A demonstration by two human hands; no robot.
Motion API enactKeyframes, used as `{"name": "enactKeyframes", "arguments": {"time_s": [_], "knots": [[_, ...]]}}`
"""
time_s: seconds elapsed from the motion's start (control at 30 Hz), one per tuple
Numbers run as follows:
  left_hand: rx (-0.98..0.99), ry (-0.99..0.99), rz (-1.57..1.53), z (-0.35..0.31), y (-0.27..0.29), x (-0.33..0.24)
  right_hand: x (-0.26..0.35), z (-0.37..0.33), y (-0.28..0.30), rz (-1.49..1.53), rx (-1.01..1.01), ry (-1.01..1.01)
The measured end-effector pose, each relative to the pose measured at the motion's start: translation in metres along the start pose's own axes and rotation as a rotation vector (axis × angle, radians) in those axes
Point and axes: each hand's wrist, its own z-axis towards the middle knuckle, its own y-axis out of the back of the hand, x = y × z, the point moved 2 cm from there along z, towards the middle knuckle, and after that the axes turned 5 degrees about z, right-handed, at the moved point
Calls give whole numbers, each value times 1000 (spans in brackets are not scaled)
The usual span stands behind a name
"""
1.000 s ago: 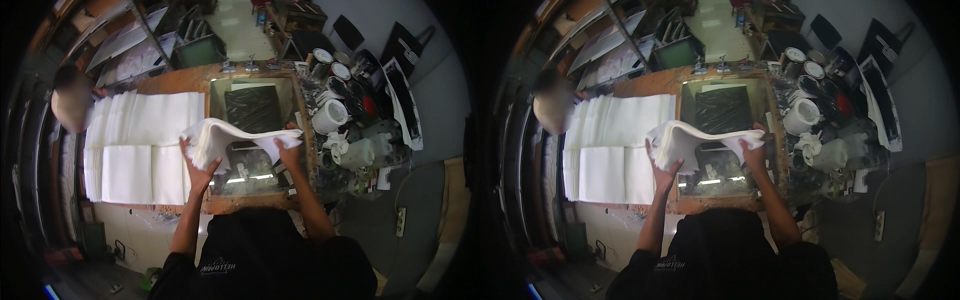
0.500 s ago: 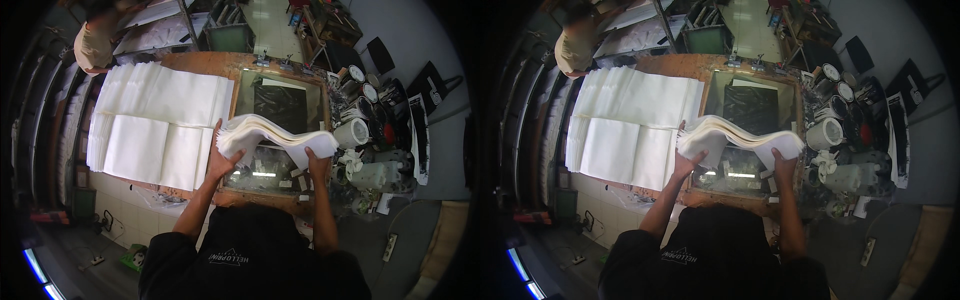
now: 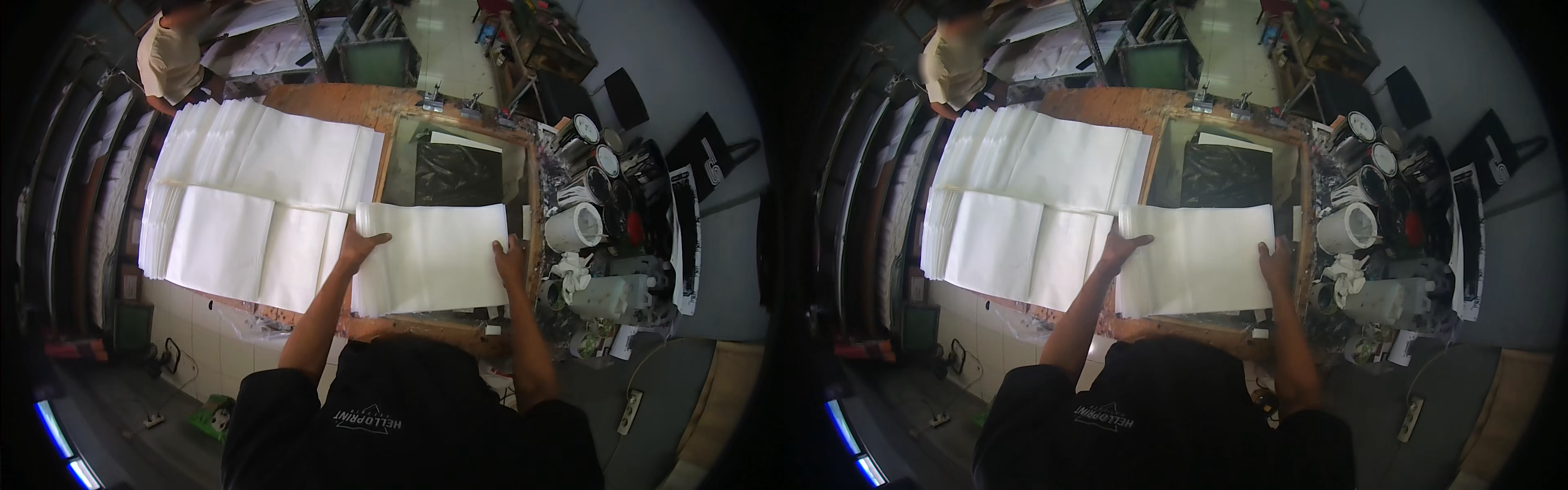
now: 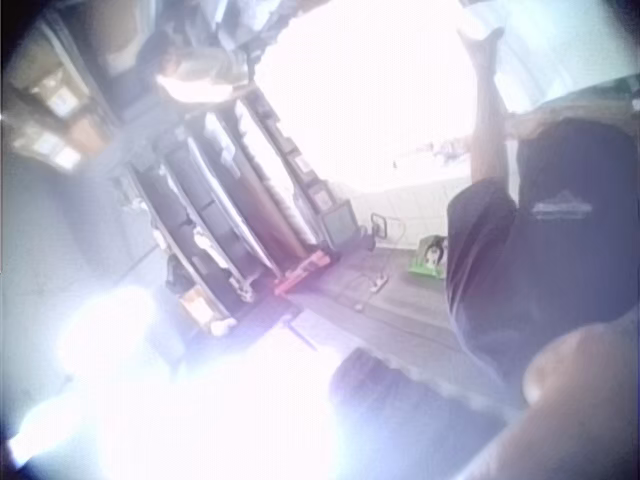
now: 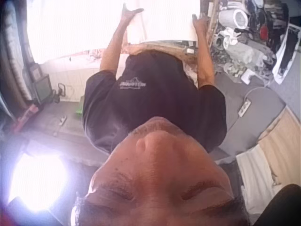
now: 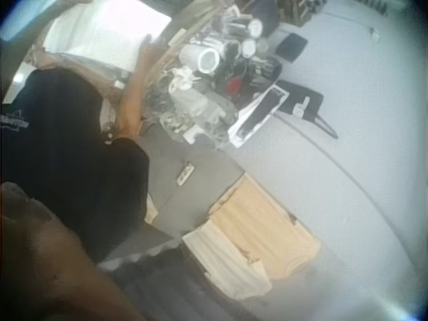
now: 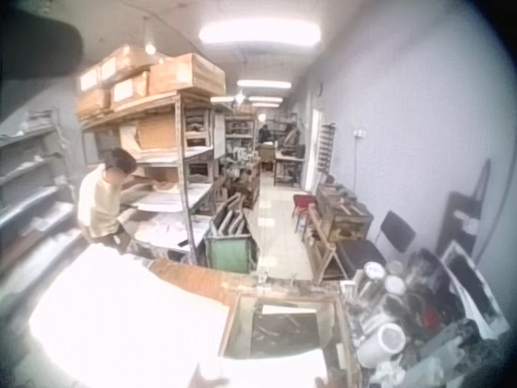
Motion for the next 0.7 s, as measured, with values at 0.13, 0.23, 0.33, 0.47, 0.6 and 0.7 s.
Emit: {"name": "enactKeyframes", "arguments": {"time_s": [0.13, 0.23, 0.33, 0.47, 0.6, 0.7], "knots": [[-321, -39, 463, -19, -14, -14, 60, -20, -1, 230, -88, -54], [-331, -99, 234, -59, -3, -79, 111, -40, 34, 456, -207, -139], [-375, -354, 132, -94, 3, -100, 131, -55, 70, 751, -272, -113], [-370, -612, 60, -108, -12, -126, 125, -49, 66, 888, -207, -47], [-265, -417, -16, -70, -22, -116, 104, -9, 42, 628, -255, -92], [-384, -466, -5, -66, -18, -121, 109, 0, 55, 453, -247, -122]]}}
